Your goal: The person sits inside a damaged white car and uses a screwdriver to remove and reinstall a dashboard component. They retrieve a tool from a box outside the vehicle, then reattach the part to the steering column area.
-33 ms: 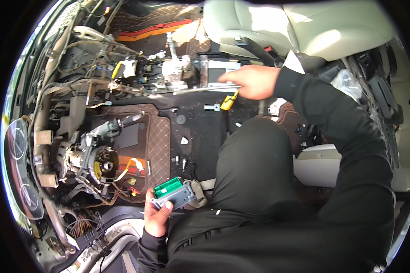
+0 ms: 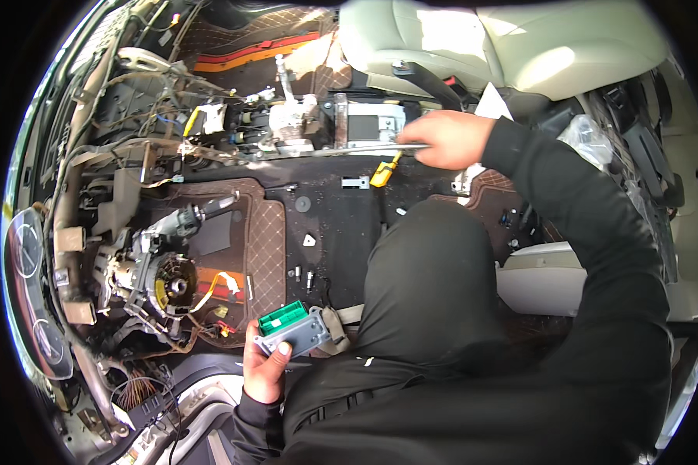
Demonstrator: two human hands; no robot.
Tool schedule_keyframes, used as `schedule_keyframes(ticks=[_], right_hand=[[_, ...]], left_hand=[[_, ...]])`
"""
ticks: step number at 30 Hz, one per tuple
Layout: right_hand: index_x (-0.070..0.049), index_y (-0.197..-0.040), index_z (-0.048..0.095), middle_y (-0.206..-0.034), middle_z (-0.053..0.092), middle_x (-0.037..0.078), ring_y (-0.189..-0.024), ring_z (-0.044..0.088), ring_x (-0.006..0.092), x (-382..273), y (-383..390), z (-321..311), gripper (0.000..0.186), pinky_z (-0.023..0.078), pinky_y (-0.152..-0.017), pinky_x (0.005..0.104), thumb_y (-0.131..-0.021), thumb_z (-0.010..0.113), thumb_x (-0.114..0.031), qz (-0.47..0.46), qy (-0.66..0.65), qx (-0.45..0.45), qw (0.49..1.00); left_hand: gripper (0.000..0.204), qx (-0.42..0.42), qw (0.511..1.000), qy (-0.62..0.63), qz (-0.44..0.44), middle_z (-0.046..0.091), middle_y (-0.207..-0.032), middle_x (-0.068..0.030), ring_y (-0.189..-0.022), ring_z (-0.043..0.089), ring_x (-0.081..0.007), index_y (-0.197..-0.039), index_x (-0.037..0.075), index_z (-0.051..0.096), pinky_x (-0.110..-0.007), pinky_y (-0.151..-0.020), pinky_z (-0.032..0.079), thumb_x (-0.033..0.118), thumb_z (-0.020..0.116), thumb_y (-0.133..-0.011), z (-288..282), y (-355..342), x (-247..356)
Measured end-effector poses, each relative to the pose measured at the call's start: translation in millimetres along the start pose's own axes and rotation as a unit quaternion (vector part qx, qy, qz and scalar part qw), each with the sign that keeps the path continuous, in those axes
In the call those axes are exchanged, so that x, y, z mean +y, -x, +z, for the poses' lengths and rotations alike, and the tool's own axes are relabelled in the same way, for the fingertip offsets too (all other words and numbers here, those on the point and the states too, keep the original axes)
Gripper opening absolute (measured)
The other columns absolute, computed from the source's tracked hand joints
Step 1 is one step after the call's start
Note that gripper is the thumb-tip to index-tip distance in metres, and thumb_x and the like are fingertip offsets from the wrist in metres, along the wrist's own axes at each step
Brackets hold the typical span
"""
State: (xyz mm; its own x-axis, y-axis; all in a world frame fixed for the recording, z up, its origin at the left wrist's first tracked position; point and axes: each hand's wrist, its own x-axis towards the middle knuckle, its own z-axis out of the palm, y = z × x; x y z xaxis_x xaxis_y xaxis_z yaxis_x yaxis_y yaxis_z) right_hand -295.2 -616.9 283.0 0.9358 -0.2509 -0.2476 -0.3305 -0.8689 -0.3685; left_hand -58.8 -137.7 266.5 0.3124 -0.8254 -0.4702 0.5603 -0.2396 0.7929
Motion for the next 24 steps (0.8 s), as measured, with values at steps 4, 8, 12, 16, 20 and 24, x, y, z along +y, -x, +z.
schedule_keyframes(ticks=[4, 8, 12, 16, 20, 24], right_hand=[[-0.004, -0.125, 0.079, -0.119, 0.078, 0.023, -0.116, 0.074, 0.0423, 35.8, 114.9, -12.3, 0.040, 0.059, -0.101, 0.0501, -0.087, 0.067, -0.007, 0.190, 0.016, -0.144, 0.971], [-0.007, -0.101, 0.085, -0.097, 0.080, 0.022, -0.097, 0.078, 0.0428, 67.9, 191.4, 21.1, 0.026, 0.062, -0.087, 0.0530, -0.080, 0.070, -0.006, 0.303, 0.140, -0.226, 0.915], [-0.011, -0.090, 0.085, -0.093, 0.082, 0.015, -0.093, 0.081, 0.0372, 89.4, 234.8, 54.8, 0.015, 0.063, -0.083, 0.0510, -0.079, 0.075, -0.014, 0.313, 0.185, -0.252, 0.897], [-0.018, -0.074, 0.081, -0.081, 0.080, 0.009, -0.086, 0.081, 0.0339, 104.4, 219.7, 91.2, 0.011, 0.058, -0.082, 0.0488, -0.082, 0.072, -0.018, 0.273, 0.244, -0.228, 0.902], [-0.021, -0.088, 0.081, -0.092, 0.079, 0.006, -0.104, 0.076, 0.0273, 134.5, 188.6, 129.0, 0.017, 0.044, -0.105, 0.0522, -0.093, 0.065, -0.024, 0.257, 0.322, -0.203, 0.889], [-0.018, -0.111, 0.079, -0.115, 0.076, 0.009, -0.122, 0.067, 0.0317, 186.8, 171.0, 154.2, 0.024, 0.035, -0.116, 0.0579, -0.100, 0.060, -0.027, 0.294, 0.387, -0.218, 0.846]], left_hand=[[0.059, -0.023, 1.000, -0.009, -0.010, 0.069, -0.144, -0.0119, -0.132, 0.066, -0.0239, -0.157, 0.002, 0.049, -0.041, -0.116, 0.051, 0.007, 0.075, -0.105, 2.4, -21.1, -2.7], [0.061, -0.035, 0.999, -0.038, 0.004, 0.070, -0.142, -0.0116, -0.130, 0.067, -0.0241, -0.157, 0.001, 0.049, -0.041, -0.117, 0.051, 0.011, 0.078, -0.104, 9.5, -36.7, 2.1], [0.064, -0.047, 0.998, -0.043, 0.009, 0.070, -0.143, -0.0135, -0.131, 0.068, -0.0254, -0.156, 0.000, 0.049, -0.042, -0.117, 0.051, 0.015, 0.081, -0.103, 18.1, -42.7, 6.0], [0.059, -0.040, 0.998, -0.052, -0.004, 0.070, -0.143, -0.0138, -0.130, 0.068, -0.0259, -0.155, 0.000, 0.050, -0.042, -0.116, 0.052, 0.013, 0.078, -0.105, 24.4, -39.1, 6.2], [0.058, -0.034, 0.998, -0.053, 0.002, 0.070, -0.143, -0.0141, -0.131, 0.068, -0.0268, -0.154, 0.001, 0.051, -0.043, -0.116, 0.053, 0.013, 0.078, -0.105, 27.8, -31.6, 4.6], [0.056, -0.045, 0.997, -0.060, 0.004, 0.069, -0.143, -0.0159, -0.131, 0.069, -0.0294, -0.152, 0.001, 0.052, -0.047, -0.112, 0.058, 0.015, 0.078, -0.104, 28.0, -28.6, 1.0]])
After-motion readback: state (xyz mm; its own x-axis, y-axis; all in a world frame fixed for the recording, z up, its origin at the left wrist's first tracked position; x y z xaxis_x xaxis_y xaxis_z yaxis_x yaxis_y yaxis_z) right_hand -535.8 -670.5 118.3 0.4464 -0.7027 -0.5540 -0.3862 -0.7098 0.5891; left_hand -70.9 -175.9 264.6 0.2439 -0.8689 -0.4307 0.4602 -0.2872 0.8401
